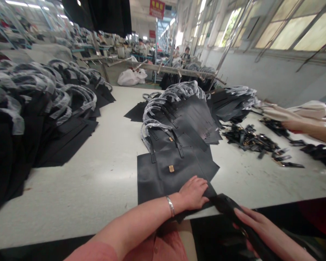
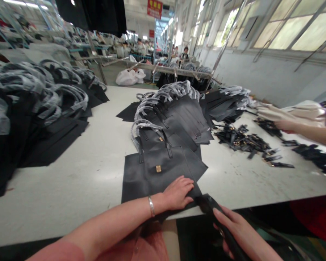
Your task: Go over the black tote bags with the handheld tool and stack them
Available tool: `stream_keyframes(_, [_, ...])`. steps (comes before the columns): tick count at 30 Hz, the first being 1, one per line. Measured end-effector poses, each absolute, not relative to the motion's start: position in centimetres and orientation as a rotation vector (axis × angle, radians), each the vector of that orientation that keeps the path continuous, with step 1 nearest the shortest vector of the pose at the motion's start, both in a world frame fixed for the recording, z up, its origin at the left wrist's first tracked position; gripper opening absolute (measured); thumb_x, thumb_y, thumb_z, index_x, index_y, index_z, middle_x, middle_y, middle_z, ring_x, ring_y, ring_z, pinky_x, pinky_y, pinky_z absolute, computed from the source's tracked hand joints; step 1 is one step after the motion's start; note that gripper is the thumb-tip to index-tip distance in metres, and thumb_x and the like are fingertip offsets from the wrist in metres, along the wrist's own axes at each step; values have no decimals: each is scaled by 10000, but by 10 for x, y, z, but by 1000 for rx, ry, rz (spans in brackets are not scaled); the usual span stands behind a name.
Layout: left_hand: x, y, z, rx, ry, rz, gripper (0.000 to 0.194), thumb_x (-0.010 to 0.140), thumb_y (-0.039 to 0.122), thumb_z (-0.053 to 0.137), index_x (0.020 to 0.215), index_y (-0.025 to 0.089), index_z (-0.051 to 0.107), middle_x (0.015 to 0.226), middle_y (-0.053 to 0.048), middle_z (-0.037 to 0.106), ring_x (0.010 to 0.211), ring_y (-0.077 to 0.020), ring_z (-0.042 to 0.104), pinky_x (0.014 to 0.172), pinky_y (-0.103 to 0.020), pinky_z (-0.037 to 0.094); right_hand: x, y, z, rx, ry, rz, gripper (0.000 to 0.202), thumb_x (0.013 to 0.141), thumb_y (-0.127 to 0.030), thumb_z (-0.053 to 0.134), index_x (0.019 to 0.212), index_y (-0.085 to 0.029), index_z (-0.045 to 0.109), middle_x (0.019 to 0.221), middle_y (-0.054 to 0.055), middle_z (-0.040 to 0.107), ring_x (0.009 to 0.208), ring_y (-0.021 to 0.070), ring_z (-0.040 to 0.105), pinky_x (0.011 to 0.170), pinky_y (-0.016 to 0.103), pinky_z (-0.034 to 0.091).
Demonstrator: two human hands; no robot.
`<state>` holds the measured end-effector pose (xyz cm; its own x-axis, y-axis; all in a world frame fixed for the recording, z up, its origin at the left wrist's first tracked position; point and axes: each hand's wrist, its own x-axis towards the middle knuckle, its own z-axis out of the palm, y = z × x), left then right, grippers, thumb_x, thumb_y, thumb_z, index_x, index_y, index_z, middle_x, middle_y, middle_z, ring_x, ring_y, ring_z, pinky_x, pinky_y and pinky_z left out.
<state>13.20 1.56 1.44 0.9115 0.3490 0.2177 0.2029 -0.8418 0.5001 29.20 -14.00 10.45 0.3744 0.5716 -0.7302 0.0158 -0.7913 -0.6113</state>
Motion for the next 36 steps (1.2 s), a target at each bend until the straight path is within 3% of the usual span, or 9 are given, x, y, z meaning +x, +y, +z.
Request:
stream_keyframes(10, [130, 5, 17, 2572, 394, 402, 467, 817, 380, 582, 1202, 121, 522, 1335, -128, 472, 1255, -239, 405, 1144, -419, 233, 312, -88, 111, -2146, -513, 1041, 412, 817, -517, 569, 1107, -229, 516, 807, 30, 651, 474, 152, 601, 389, 269, 489])
stream_keyframes(18, [126, 2, 19, 2560, 403, 436, 582, 834, 460, 553, 1289, 111, 454, 1376, -129, 436, 1278, -257, 371, 1142, -432, 204, 355, -49, 109, -2166, -557, 1153, 355, 842, -492, 558, 1037, -196, 527, 817, 51, 649, 459, 147, 585, 373, 256, 459])
stream_keyframes(21, [126, 8, 19, 2558, 395, 391, 577, 828, 505, 557, 1272, 145, 480, 1358, -120, 451, 1258, -259, 395, 1105, -425, 260, 369, -37, 111, -2156, -597, 1207, 383, 844, -501, 555, 1079, -200, 521, 823, 53, 661, 464, 143, 587, 378, 244, 453])
stream_keyframes(23, [127, 16, 20, 2557, 408, 331, 627, 792, 601, 568, 1262, 191, 504, 1412, -131, 385, 1291, -306, 360, 1069, -470, 288, 377, -36, 116, -2154, -615, 1275, 431, 823, -516, 582, 1106, -197, 517, 815, 59, 673, 471, 148, 593, 378, 238, 447])
stream_keyframes(26, [127, 28, 20, 2586, 398, 308, 756, 732, 720, 550, 1312, 242, 473, 1513, -157, 189, 1384, -395, 170, 1078, -586, 175, 385, -39, 123, -2148, -598, 1396, 536, 789, -561, 611, 1170, -204, 487, 789, 53, 679, 467, 144, 590, 370, 223, 427])
stream_keyframes(28, [127, 33, 20, 2605, 354, 321, 790, 732, 738, 530, 1346, 249, 438, 1526, -167, 144, 1403, -403, 96, 1090, -607, 84, 387, -38, 124, -2128, -602, 1435, 565, 786, -575, 610, 1197, -214, 470, 794, 48, 681, 465, 137, 586, 369, 215, 420])
stream_keyframes(36, [128, 33, 20, 2607, 360, 282, 832, 718, 766, 517, 1360, 246, 422, 1528, -172, 151, 1409, -381, 104, 1102, -592, 52, 396, -32, 128, -2095, -630, 1497, 546, 792, -564, 615, 1171, -191, 489, 734, 42, 680, 482, 130, 593, 377, 185, 409])
